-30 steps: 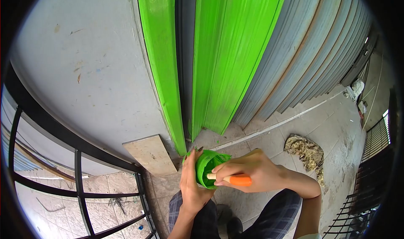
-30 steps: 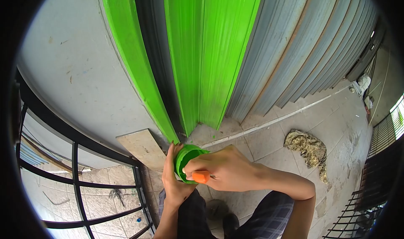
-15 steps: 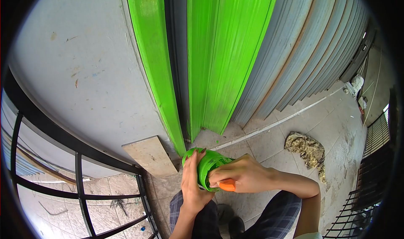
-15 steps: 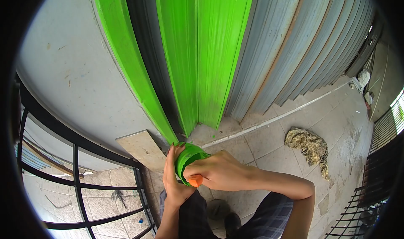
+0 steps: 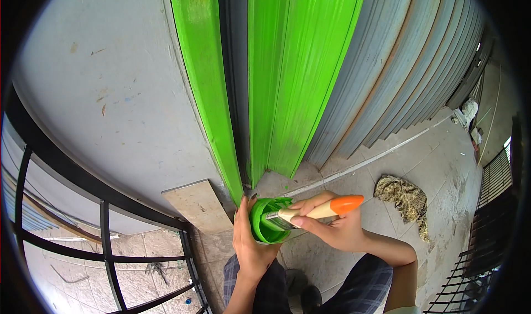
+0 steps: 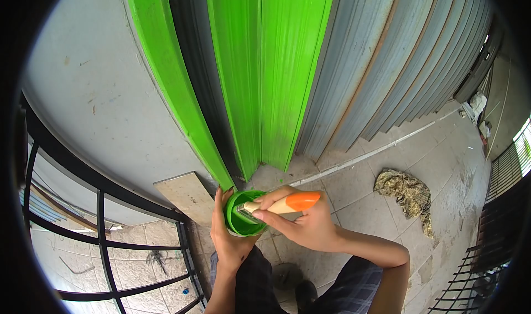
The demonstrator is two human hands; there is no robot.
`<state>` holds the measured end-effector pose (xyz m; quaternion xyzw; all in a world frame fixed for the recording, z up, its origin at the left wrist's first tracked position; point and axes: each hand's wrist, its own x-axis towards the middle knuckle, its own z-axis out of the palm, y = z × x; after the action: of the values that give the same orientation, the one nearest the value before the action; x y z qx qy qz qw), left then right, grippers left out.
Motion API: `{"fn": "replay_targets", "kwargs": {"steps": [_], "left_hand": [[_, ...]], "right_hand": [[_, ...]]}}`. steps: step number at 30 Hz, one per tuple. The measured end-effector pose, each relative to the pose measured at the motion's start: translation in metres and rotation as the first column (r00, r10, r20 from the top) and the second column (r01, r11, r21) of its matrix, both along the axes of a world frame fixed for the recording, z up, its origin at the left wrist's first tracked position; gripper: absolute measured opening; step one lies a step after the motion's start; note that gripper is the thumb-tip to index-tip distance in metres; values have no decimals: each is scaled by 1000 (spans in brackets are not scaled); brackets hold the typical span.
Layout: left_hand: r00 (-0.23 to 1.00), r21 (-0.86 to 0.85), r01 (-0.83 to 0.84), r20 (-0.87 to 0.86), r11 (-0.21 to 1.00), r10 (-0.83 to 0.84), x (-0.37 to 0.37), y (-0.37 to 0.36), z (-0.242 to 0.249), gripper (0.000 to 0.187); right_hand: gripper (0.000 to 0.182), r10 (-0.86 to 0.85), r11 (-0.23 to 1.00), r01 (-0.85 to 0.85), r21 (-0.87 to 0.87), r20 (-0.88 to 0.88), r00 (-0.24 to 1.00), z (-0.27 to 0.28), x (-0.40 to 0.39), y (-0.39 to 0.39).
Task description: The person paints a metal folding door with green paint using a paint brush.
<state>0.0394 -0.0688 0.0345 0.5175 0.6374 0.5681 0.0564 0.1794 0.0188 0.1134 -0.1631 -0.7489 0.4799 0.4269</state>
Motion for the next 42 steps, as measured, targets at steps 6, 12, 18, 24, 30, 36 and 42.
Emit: {"fn": "replay_targets", "kwargs": {"steps": [6, 12, 18, 24, 30, 36, 42], "left_hand": [[997, -44, -77, -12, 996, 77, 0, 0, -1, 106], [989, -72, -144, 19, 987, 146, -3, -3, 0, 109], [987, -60, -151, 41, 987, 154, -6, -8, 2, 109], [988, -43, -141, 53, 989, 143, -7, -11, 3, 109], [980, -72, -129, 144, 989, 138, -10, -15, 6, 103], [979, -75, -127, 150, 989, 137, -12, -14, 5, 104], [981, -74, -122, 144, 990, 132, -14, -17, 4, 105]], "right_hand": [[16, -119, 820, 15, -573, -144, 982, -6, 0, 6], [14, -308, 673, 36, -738, -236, 922, -9, 6, 27], [8, -396, 694, 521, 497, -340, 853, -37, -13, 96], [8, -491, 80, 129, 988, -73, 868, -103, -53, 133], [11, -519, -84, 167, 982, -187, 834, -52, -69, 139], [10, -563, -80, 125, 989, -149, 813, -68, -74, 143], [13, -559, 170, -110, 979, 188, 808, -177, -73, 139]]}}
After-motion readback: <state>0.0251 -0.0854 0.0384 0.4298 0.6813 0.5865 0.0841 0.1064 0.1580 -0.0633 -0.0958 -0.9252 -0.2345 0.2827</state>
